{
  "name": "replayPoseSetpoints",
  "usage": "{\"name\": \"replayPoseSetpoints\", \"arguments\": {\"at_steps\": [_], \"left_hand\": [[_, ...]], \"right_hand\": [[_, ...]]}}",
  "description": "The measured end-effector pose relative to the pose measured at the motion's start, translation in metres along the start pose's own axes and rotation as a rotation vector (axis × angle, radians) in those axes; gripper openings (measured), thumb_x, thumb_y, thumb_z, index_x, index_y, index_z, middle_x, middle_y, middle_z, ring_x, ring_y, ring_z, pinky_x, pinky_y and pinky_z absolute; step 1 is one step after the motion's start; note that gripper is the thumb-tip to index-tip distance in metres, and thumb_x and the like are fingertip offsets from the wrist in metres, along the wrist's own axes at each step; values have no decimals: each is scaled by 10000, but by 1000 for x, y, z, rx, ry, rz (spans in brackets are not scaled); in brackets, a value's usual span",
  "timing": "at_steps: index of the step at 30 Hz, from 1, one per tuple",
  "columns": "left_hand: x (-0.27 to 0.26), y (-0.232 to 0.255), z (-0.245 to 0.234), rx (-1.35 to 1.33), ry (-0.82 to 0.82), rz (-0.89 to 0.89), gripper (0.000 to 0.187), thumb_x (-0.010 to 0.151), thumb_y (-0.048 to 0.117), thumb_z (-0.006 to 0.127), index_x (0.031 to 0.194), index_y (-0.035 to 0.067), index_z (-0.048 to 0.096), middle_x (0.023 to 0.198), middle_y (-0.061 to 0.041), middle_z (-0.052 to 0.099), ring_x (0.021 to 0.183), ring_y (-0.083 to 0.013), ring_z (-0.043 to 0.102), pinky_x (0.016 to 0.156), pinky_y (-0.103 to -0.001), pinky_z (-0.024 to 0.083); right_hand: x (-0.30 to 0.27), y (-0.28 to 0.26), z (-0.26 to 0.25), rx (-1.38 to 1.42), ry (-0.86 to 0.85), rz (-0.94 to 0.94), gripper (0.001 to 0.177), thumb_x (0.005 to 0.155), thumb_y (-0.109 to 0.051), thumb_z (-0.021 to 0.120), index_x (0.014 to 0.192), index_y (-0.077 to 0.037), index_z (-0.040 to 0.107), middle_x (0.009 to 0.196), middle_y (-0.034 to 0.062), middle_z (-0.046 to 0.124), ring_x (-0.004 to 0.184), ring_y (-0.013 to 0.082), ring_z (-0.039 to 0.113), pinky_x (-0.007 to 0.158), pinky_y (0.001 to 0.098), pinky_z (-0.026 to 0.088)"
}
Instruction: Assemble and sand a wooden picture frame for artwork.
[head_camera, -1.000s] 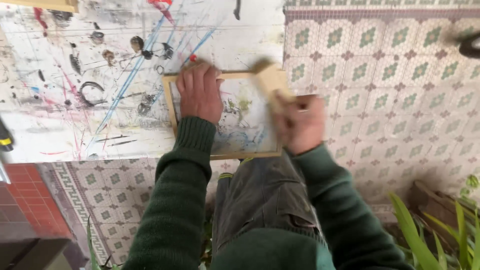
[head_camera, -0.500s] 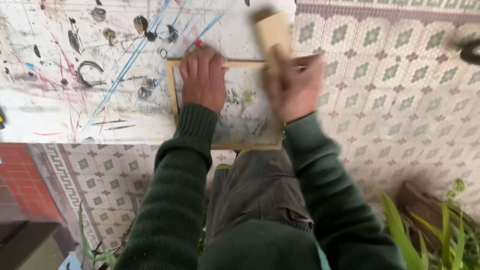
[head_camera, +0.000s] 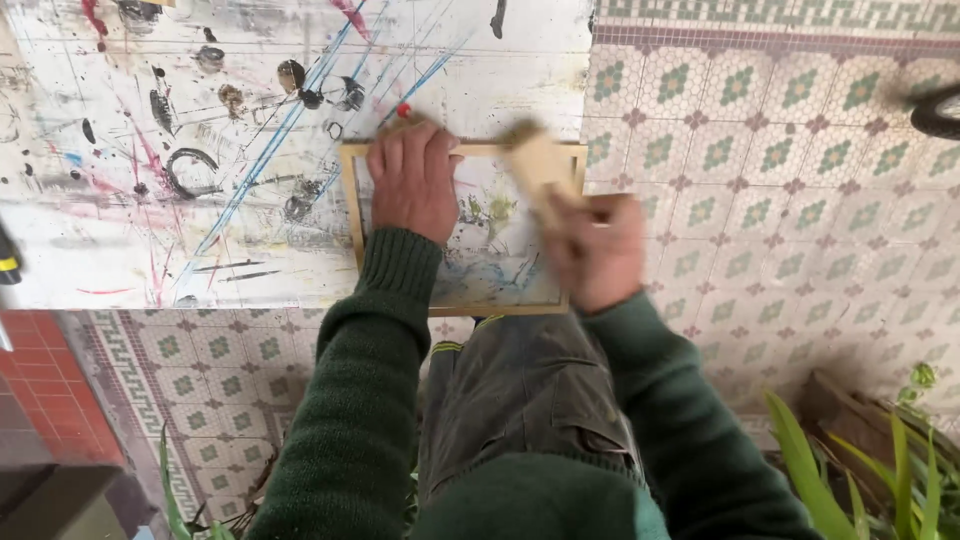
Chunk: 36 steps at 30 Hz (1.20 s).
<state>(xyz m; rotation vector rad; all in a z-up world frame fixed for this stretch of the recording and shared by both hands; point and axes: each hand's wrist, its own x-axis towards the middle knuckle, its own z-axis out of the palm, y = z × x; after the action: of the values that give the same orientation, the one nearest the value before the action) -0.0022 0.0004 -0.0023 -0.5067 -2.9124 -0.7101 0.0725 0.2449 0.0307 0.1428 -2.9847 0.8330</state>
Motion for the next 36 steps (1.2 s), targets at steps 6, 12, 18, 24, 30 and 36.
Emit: {"name": "replayPoseSetpoints", "arguments": {"at_steps": [6, 12, 18, 24, 30, 36], "left_hand": [[-5, 6, -4, 25, 10, -15, 241, 972, 146, 717, 1183, 70, 629, 1269, -117, 581, 1225, -333, 518, 1092, -510, 377], [-5, -1, 0, 41, -33, -26, 220, 1022, 160, 722, 1195, 64, 624, 1263, -86, 585, 1244, -275, 531, 1133, -491, 375], [-4, -3, 7, 56, -4, 17, 248, 1000, 129, 757, 1185, 52, 611, 1278, -112, 575, 1242, -295, 527, 1135, -500, 367], [1, -3, 3, 66, 13, 24, 274, 983, 104, 756, 1212, 58, 613, 1277, -106, 574, 1231, -304, 521, 1136, -507, 370], [-7, 0, -1, 58, 11, 14, 258, 1009, 126, 754, 1216, 60, 616, 1277, -98, 570, 1236, -287, 522, 1154, -510, 359], [-4, -1, 1, 39, 9, 1, 237, 1011, 134, 737, 1204, 61, 621, 1279, -91, 579, 1261, -283, 528, 1144, -488, 364]], "right_hand": [[-8, 5, -14, -13, 55, 48, 460, 982, -147, 809, 1416, -69, 677, 1037, 141, 543, 936, 268, 514, 787, 384, 475], [-150, 0, 7, -17, 49, 156, 466, 883, -158, 824, 1329, -108, 695, 1022, 177, 540, 870, 271, 525, 655, 356, 474], [-40, -21, -29, 16, 70, 180, 488, 903, -110, 826, 1373, -108, 695, 1079, 168, 569, 963, 290, 543, 792, 401, 504], [-83, 34, 0, 4, 138, 26, 418, 903, -92, 852, 1303, -82, 732, 1003, 149, 563, 919, 258, 522, 741, 365, 478], [-43, 18, -30, -50, 59, 9, 403, 945, -124, 838, 1332, -73, 738, 1040, 132, 580, 965, 248, 497, 774, 350, 480], [-45, 44, -8, -42, 89, 34, 358, 972, -136, 801, 1318, -72, 735, 1025, 150, 581, 937, 248, 494, 710, 339, 479]]}}
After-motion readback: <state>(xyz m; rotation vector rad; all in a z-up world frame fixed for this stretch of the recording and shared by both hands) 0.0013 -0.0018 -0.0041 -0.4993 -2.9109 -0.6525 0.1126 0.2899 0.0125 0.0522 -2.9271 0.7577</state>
